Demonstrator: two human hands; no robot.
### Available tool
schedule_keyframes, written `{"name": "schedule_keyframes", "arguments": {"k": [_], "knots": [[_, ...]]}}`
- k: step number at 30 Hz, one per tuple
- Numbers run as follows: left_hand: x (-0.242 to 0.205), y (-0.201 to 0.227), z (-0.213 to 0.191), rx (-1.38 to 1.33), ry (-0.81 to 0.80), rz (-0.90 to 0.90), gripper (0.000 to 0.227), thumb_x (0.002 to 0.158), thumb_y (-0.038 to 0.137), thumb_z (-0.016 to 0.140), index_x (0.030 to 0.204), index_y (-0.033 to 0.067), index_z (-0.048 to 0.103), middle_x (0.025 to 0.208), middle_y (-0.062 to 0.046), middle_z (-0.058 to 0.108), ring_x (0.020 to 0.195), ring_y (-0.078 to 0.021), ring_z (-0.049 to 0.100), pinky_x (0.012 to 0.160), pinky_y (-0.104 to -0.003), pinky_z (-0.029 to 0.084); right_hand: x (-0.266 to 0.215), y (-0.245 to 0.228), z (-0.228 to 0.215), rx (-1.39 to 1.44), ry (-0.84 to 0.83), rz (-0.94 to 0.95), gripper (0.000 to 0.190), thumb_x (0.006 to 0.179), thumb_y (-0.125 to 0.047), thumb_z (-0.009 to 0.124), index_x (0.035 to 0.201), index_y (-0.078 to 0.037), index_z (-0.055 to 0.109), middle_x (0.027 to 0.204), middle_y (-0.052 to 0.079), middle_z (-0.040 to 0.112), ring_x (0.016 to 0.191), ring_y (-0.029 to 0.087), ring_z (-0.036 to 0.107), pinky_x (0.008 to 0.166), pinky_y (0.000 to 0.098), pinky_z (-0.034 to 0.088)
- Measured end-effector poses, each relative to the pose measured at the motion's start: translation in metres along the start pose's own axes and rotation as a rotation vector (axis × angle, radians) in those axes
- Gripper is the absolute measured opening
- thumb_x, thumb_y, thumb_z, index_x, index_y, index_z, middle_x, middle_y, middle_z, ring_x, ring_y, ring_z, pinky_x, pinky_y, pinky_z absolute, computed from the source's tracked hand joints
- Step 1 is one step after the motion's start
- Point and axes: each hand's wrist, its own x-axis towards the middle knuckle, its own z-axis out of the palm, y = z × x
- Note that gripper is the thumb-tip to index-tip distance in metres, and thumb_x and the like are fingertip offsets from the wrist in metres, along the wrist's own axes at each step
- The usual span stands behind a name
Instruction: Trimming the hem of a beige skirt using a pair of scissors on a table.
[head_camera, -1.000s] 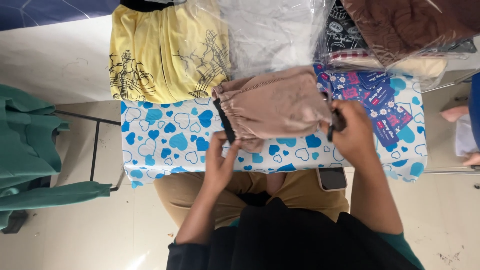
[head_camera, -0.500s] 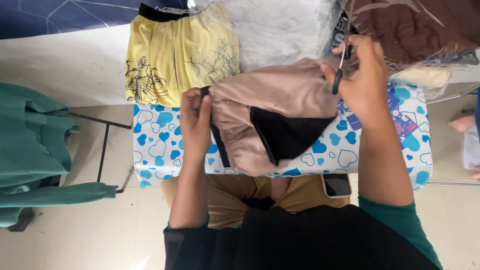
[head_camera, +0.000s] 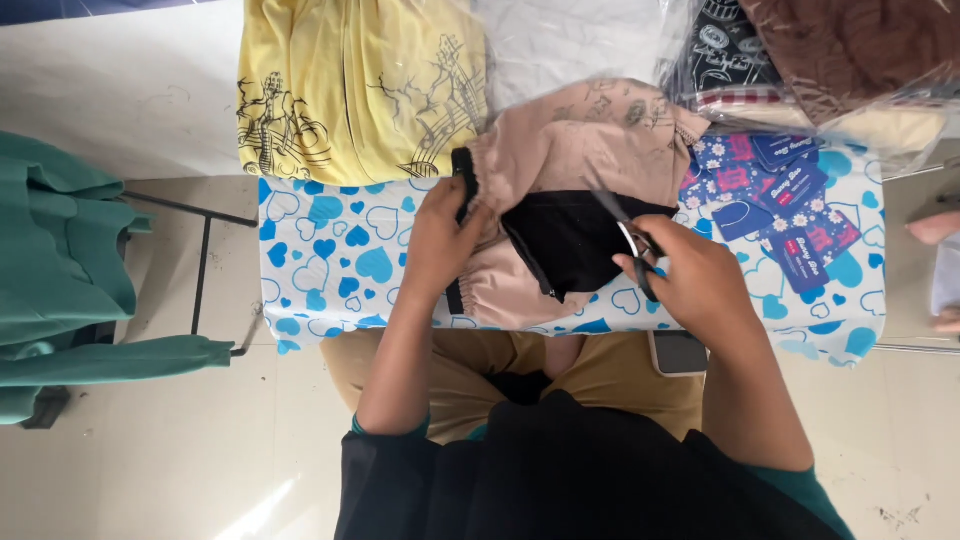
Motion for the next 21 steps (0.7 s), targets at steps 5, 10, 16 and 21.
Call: {"name": "schedule_keyframes", "arguments": {"k": [5,10,16,21], "knots": [[-0.009,0.020,-0.020,-0.799,0.022,-0.249,0.057,0.107,0.037,0.056,0.141,-0.0070,0.047,0.138,-0.030,0.054,0.133,-0.0419,0.050,0.108,-0.056,0.046,-0.026,-0.009,-0.005,0.131,0.096,0.079,0.049,0.085,-0.021,0.087,0.128,-0.006,0.066,0.092,0.013,0.075,0.066,0.032,0.069,0.062,0.0400,0.052],[-0.028,0.003,0.003,-1.235,-0.059,-0.230,0.065,0.108,0.025,0.059,0.157,-0.0009,0.027,0.157,-0.029,0.037,0.143,-0.0438,0.040,0.112,-0.060,0.042,-0.023,0.002,0.031,0.223,0.212,-0.216,0.050,0.078,-0.014,0.089,0.125,-0.009,0.071,0.094,0.005,0.076,0.072,0.022,0.070,0.058,0.0302,0.050],[-0.037,0.015,0.002,-1.093,-0.145,-0.102,0.087,0.089,-0.004,0.076,0.159,0.0072,0.026,0.154,-0.026,0.044,0.141,-0.0382,0.046,0.110,-0.053,0.046,-0.003,0.035,0.069,-0.145,0.422,-0.426,0.044,0.087,-0.012,0.084,0.129,-0.009,0.072,0.083,0.003,0.069,0.066,0.019,0.067,0.058,0.0300,0.053],[-0.037,0.033,-0.011,-0.968,-0.125,-0.114,0.076,0.094,-0.002,0.070,0.157,0.0010,0.029,0.149,-0.027,0.049,0.135,-0.0384,0.051,0.108,-0.056,0.047,-0.003,0.024,0.070,-0.082,0.466,-0.416,0.047,0.085,-0.013,0.085,0.129,-0.010,0.072,0.083,0.001,0.068,0.068,0.018,0.068,0.059,0.0302,0.053]]}}
